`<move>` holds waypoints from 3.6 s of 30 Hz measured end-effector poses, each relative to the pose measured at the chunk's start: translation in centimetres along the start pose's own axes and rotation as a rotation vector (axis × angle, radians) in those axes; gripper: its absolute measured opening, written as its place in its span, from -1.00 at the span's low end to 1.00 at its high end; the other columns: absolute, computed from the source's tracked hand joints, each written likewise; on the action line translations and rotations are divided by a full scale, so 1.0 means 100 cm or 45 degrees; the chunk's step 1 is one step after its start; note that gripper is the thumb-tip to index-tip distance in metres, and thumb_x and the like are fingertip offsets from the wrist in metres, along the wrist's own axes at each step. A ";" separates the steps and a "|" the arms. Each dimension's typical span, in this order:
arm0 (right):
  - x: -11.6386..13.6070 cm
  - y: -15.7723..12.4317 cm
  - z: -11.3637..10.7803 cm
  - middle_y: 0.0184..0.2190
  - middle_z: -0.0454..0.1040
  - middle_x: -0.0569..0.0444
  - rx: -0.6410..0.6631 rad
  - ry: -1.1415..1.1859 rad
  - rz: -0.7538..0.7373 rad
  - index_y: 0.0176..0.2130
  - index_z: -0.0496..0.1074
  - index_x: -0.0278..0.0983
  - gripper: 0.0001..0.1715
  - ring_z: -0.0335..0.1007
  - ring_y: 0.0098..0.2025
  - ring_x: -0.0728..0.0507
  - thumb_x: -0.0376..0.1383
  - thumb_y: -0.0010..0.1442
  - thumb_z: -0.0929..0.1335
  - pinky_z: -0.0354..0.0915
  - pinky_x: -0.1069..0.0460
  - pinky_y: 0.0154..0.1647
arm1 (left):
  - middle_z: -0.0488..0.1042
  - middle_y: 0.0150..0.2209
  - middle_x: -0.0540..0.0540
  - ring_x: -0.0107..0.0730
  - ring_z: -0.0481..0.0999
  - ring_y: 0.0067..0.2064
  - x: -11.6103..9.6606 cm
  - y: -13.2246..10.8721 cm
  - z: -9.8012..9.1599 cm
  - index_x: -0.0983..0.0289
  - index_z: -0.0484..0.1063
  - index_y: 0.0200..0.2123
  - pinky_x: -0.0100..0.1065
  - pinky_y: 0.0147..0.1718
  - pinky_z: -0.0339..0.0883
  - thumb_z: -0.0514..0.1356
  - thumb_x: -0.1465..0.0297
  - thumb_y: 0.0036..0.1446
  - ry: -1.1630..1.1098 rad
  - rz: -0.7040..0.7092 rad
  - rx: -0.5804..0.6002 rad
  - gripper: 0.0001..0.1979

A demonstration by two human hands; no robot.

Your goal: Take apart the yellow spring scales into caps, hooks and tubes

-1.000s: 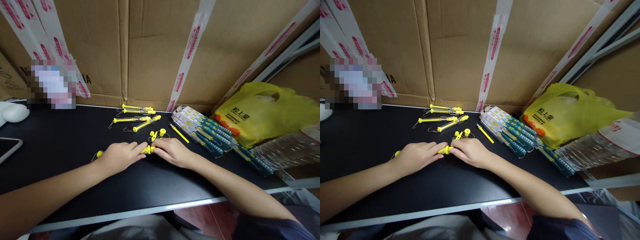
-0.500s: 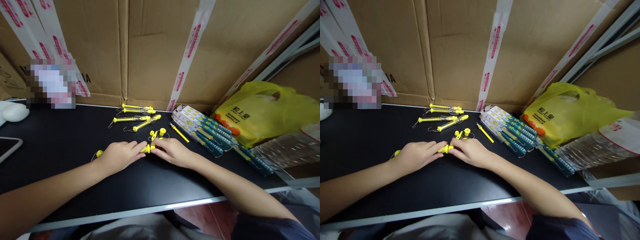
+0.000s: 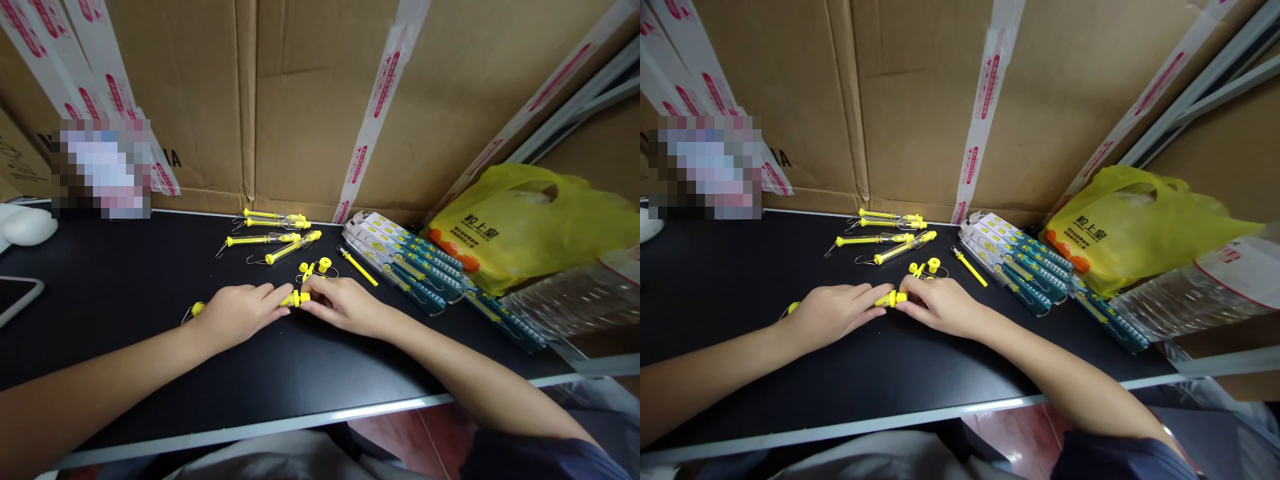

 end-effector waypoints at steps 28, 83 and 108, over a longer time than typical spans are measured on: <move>0.002 0.000 -0.002 -0.50 0.35 0.17 -0.008 0.033 0.035 -0.15 0.21 -0.25 -0.73 0.26 -0.52 -0.01 -0.10 0.27 0.24 0.10 0.11 -0.47 | 0.45 -0.42 -0.03 -0.47 0.47 -0.46 0.001 0.000 0.002 0.17 0.29 0.00 -0.46 -0.60 0.05 -0.06 0.19 0.31 -0.016 -0.013 0.018 -0.69; 0.000 0.000 0.001 -0.48 0.36 0.15 -0.001 0.016 0.070 -0.21 0.20 -0.24 -0.78 0.26 -0.51 -0.02 -0.13 0.29 0.21 0.08 0.11 -0.46 | 0.44 -0.43 -0.08 -0.42 0.49 -0.49 0.001 -0.001 0.003 0.18 0.25 0.01 -0.38 -0.62 0.01 -0.09 0.20 0.31 0.031 0.004 -0.026 -0.69; -0.001 0.001 0.001 -0.45 0.38 0.09 0.053 -0.078 0.058 -0.32 0.24 -0.25 -0.69 0.31 -0.43 -0.04 -0.18 0.35 0.10 0.07 0.09 -0.40 | 0.45 -0.44 -0.08 -0.46 0.48 -0.50 0.000 -0.001 0.002 0.18 0.28 0.00 -0.40 -0.62 -0.01 -0.08 0.20 0.31 0.034 0.009 -0.034 -0.69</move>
Point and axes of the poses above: each hand's wrist, its own y-axis towards the middle knuckle, its own z-axis out of the palm, x = y × z, the point moved 2 cm from there along y, towards the middle knuckle
